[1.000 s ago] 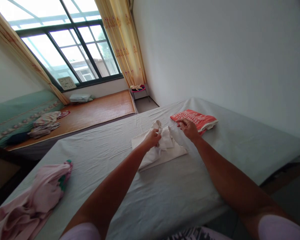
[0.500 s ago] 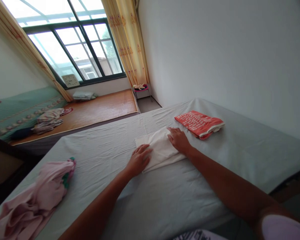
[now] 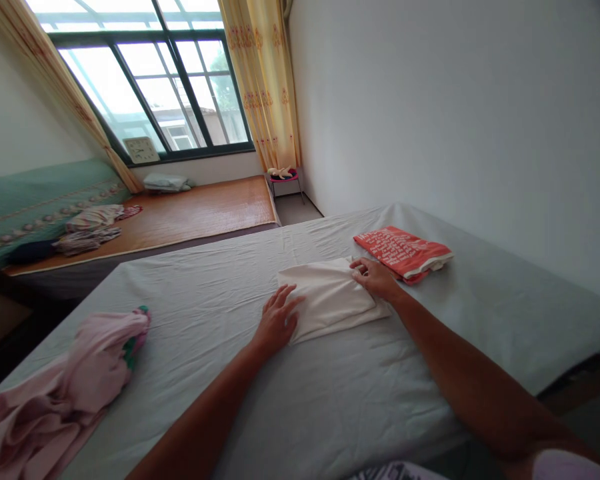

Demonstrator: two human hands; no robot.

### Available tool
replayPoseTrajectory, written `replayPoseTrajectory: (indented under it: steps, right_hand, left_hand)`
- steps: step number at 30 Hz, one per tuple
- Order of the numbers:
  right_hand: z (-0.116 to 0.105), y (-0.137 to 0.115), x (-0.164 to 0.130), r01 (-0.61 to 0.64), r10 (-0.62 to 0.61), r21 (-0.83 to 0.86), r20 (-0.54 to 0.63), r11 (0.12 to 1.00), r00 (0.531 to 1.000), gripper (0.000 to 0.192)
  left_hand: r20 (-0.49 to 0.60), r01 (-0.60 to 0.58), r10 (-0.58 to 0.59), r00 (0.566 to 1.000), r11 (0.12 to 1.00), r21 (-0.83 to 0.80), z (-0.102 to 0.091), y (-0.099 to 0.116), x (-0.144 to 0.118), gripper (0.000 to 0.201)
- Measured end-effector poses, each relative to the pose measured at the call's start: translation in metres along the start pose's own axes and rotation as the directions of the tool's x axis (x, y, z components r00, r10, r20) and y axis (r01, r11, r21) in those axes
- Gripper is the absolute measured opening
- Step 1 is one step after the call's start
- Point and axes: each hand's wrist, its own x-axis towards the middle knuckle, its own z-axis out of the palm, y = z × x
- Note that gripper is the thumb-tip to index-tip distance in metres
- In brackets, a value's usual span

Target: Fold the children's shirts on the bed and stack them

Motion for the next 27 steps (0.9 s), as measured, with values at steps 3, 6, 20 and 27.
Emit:
replayPoseTrajectory:
  steps: [3,6,20,27]
  right_hand:
    - [-0.004,0.008,0.000,-0.030,0.032,-0.091,0.017,0.995,0.999,0.024]
    - [0.003,0.010,0.001,0.018,-0.022,-0.174,-0.018,0.985,1.000,0.031]
    - [0.009,0.003,0.002,-0.254,0.172,0.426,0.221,0.868,0.960,0.051]
    - [-0.008,-0.002,-0.011,-0.366,0.101,0.497,0.481,0.787,0.871,0.040]
  left_hand:
    - [-0.028,-0.012,0.013,1.000,1.000,0.024,-0.004,0.005,-0.001,0.043]
    - [0.065,-0.070,0.068,0.996,0.997,0.024,-0.008,0.014,-0.004,0.038]
    - [0.236,-0.109,0.142,0.961,0.983,-0.146,-0.010,0.022,-0.010,0.034]
    - [0.225,-0.127,0.163,0.961,0.978,-0.164,-0.009,0.018,-0.012,0.032]
